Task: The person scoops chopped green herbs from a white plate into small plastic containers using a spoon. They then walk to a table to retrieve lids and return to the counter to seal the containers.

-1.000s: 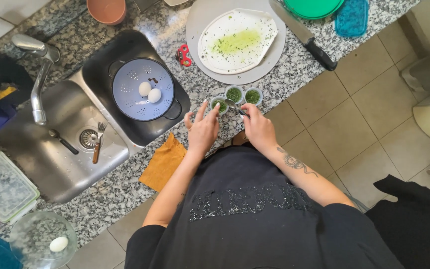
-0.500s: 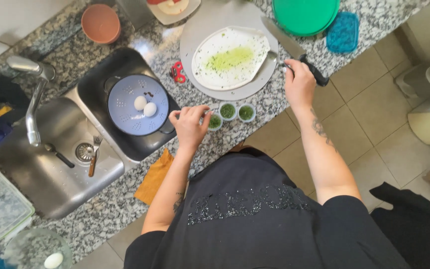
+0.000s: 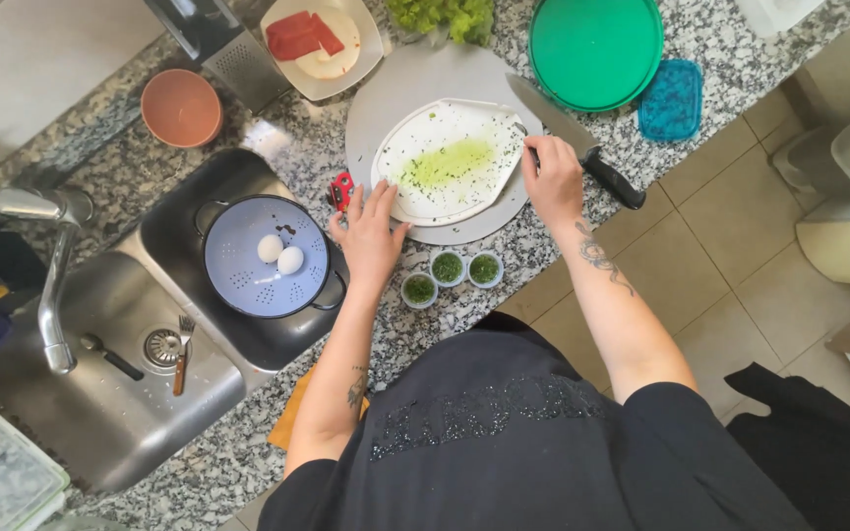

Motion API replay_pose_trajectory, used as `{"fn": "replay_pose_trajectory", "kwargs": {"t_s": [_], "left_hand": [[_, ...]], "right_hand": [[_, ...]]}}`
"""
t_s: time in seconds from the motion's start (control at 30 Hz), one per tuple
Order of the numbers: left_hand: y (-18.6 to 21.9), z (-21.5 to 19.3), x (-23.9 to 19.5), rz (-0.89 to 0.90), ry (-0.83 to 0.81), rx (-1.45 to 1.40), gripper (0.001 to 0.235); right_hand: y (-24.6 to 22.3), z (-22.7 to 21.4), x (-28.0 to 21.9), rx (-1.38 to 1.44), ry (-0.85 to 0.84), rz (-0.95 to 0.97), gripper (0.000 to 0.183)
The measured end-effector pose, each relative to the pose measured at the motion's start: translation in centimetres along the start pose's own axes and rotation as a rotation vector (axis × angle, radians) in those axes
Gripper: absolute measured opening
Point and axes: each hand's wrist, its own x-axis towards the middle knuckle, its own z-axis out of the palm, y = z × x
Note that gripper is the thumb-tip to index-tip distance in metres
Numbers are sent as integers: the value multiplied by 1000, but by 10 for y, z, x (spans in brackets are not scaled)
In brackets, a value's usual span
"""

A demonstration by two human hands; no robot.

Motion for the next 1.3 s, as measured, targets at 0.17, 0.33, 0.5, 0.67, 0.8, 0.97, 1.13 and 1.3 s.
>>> {"fn": "replay_pose_trajectory", "kwargs": {"t_s": [0.17,0.33,0.5,0.67,0.8,0.97,1.13,1.3], "left_hand": [[6,17,15,18,0,-27,55],[50,54,67,127,-141,-218,48],[88,87,122,457,-368,-13,68],[75,84,132,560,-504,35,71],[60,63,133,507,-477,-32,71],[85,81,136,546,-531,-27,76],[57,93,133,615,-541,2,74],[40,92,114,520,-284,-148,69]], "right_hand": [[-3,-8,-13,75,41,34,15],[14,-1,-24,159,127,135,7],[-3,16,-11,331,-48,512,24],[-1,25,-19,356,-88,606,25],[6,32,-21,401,-114,654,28],[6,23,-16,450,-114,663,29],[8,22,-14,428,-123,630,29],[11,24,-18,459,-79,591,30]]}}
